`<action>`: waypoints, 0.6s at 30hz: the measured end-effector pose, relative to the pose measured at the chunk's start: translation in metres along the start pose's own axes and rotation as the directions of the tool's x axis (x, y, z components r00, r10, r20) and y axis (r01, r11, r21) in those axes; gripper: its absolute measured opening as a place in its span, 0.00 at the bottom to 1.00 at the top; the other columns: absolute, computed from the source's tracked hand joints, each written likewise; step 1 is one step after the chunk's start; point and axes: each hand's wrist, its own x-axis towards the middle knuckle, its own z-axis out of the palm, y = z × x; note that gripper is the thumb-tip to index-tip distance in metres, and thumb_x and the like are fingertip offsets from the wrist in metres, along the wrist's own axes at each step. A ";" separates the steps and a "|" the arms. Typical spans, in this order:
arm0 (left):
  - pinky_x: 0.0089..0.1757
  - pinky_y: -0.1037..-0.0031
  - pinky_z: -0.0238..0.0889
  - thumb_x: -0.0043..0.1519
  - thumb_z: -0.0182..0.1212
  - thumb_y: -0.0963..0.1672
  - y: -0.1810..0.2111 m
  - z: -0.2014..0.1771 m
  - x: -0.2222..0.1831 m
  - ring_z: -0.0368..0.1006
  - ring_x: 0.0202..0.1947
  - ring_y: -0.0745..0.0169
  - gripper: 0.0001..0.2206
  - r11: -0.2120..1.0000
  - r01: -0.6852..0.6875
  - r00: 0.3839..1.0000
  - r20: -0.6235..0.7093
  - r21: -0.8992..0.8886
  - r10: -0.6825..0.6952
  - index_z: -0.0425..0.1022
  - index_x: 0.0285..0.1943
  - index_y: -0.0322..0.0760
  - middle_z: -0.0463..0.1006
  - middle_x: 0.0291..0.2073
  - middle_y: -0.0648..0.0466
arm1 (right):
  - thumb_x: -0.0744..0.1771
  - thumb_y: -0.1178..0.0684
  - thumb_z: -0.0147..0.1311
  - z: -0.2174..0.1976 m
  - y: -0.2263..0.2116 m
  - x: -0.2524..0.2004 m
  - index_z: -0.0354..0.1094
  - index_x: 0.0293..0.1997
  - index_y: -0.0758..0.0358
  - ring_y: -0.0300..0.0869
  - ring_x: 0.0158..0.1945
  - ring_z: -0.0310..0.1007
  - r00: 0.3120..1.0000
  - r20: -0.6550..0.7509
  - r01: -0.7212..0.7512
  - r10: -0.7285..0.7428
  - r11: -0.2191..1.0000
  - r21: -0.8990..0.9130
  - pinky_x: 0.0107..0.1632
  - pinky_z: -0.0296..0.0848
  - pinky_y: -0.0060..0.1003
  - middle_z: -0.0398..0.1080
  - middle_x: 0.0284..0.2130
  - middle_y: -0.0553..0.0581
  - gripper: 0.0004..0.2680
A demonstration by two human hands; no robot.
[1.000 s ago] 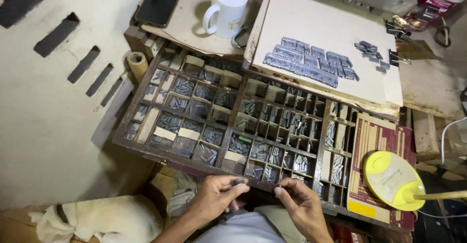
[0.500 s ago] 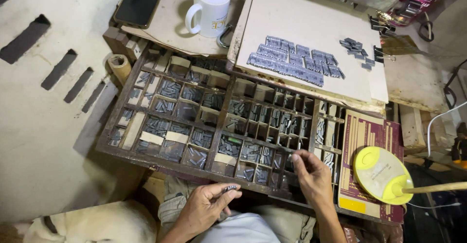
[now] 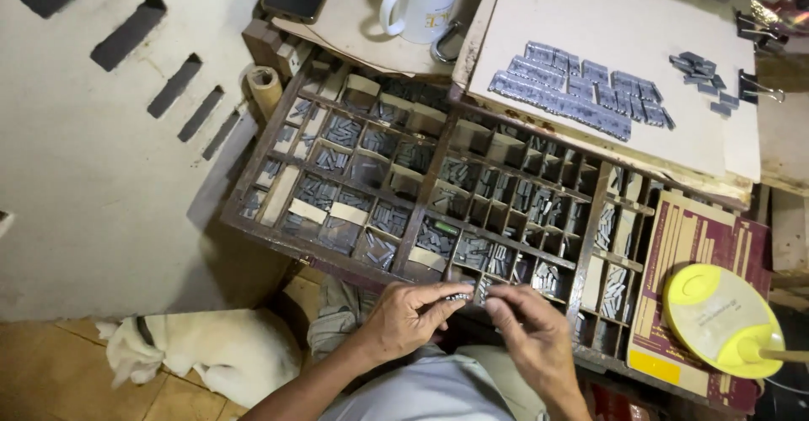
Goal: Selecting and arranging individual metal type characters from a type case into a layout for printing.
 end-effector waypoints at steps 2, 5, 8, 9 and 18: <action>0.31 0.76 0.83 0.68 0.58 0.47 -0.005 0.005 -0.002 0.85 0.26 0.63 0.15 0.999 -0.038 0.999 0.002 0.020 0.038 0.76 0.62 0.41 0.85 0.44 0.47 | 0.65 0.54 0.59 0.007 -0.011 -0.005 0.78 0.47 0.60 0.41 0.43 0.81 0.997 0.022 0.076 -0.077 0.997 0.007 0.45 0.84 0.31 0.81 0.40 0.58 0.08; 0.32 0.75 0.84 0.68 0.59 0.45 -0.011 0.007 -0.003 0.85 0.25 0.63 0.15 0.994 -0.088 0.996 -0.002 0.059 0.088 0.75 0.63 0.39 0.86 0.32 0.48 | 0.65 0.56 0.61 0.014 -0.024 -0.005 0.78 0.48 0.61 0.41 0.44 0.83 0.988 0.035 0.151 -0.152 0.988 0.030 0.49 0.83 0.32 0.81 0.41 0.58 0.09; 0.33 0.73 0.84 0.67 0.60 0.45 -0.005 0.005 -0.004 0.85 0.26 0.63 0.15 0.997 -0.071 0.997 -0.008 0.042 0.071 0.76 0.63 0.39 0.86 0.34 0.48 | 0.64 0.57 0.62 0.018 -0.024 -0.005 0.78 0.48 0.62 0.42 0.45 0.82 0.992 0.016 0.121 -0.122 0.991 0.063 0.51 0.83 0.32 0.81 0.41 0.58 0.09; 0.34 0.73 0.84 0.66 0.60 0.44 -0.001 0.004 -0.004 0.85 0.27 0.62 0.15 0.999 -0.048 0.999 -0.010 0.014 0.048 0.76 0.62 0.38 0.86 0.41 0.46 | 0.64 0.57 0.62 0.019 -0.023 -0.005 0.78 0.48 0.62 0.42 0.46 0.82 0.995 0.005 0.103 -0.103 0.991 0.084 0.51 0.83 0.33 0.81 0.41 0.58 0.09; 0.33 0.75 0.81 0.67 0.59 0.42 0.002 0.002 -0.005 0.83 0.25 0.64 0.15 0.996 -0.075 0.997 -0.011 0.049 0.076 0.76 0.63 0.38 0.86 0.27 0.50 | 0.65 0.56 0.61 0.022 -0.013 -0.002 0.78 0.45 0.61 0.41 0.44 0.81 0.989 0.057 0.136 -0.140 0.988 0.073 0.51 0.83 0.34 0.79 0.39 0.56 0.07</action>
